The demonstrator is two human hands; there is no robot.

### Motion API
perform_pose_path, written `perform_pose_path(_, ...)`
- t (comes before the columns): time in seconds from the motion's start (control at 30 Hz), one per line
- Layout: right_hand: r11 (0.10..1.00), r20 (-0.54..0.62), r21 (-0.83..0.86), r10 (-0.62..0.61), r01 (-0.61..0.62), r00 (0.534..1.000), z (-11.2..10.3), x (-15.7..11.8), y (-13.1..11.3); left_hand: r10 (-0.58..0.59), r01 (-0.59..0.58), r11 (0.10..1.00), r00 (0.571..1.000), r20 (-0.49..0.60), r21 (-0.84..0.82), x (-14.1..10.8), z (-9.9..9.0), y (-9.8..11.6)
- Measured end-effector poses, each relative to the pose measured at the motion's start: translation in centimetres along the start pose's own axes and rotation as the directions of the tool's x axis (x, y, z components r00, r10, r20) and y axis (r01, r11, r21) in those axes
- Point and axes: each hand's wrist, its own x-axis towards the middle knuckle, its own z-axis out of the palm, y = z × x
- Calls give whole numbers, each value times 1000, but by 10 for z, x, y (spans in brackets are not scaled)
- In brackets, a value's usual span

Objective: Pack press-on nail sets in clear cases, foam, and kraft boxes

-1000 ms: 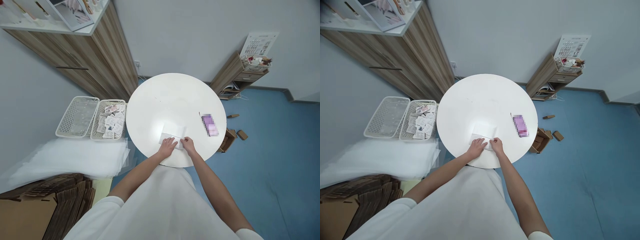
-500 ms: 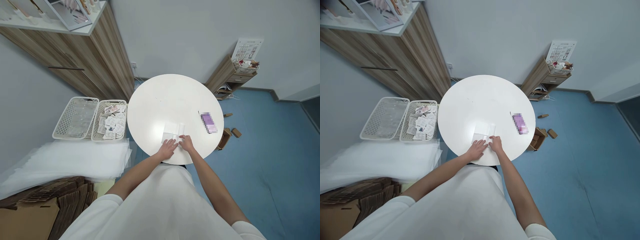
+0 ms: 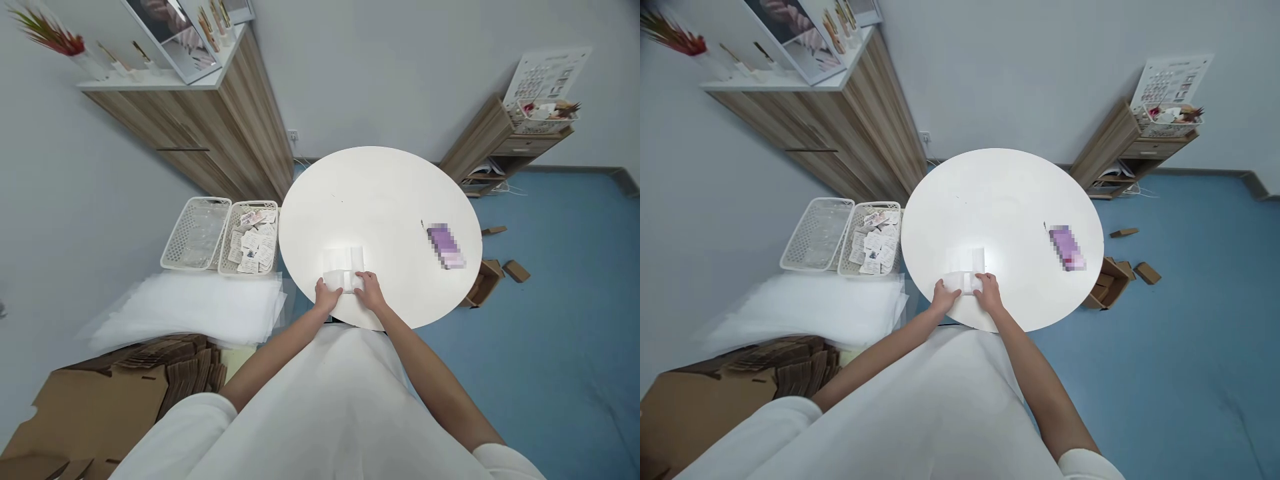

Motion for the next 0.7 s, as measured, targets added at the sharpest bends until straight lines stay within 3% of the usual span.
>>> perform_pose_path(0.1, 1000, 6, 17, -12, 11, 1000, 4, 2, 0, -112, 113, 987, 994, 16, -113, 9, -11, 8)
perform_pose_path(0.23, 999, 21, 45, -26, 25, 999, 3, 3, 5, -94, 101, 993, 990, 104, -68, 14, -22, 17)
perform_pose_path(0.43, 998, -25, 64, -11, 12, 1000, 7, 2, 6, 41, -50, 996, 992, 119, 78, 11, -19, 24)
perform_pose_path(0.6, 997, -23, 77, 21, -19, 1000, 11, 1, 0, 201, -234, 955, 963, 182, 185, 7, -2, 40)
perform_pose_path(0.7, 995, -33, 95, 13, -10, 999, 11, 1, -1, 231, -278, 933, 950, 211, 229, 4, 8, 48)
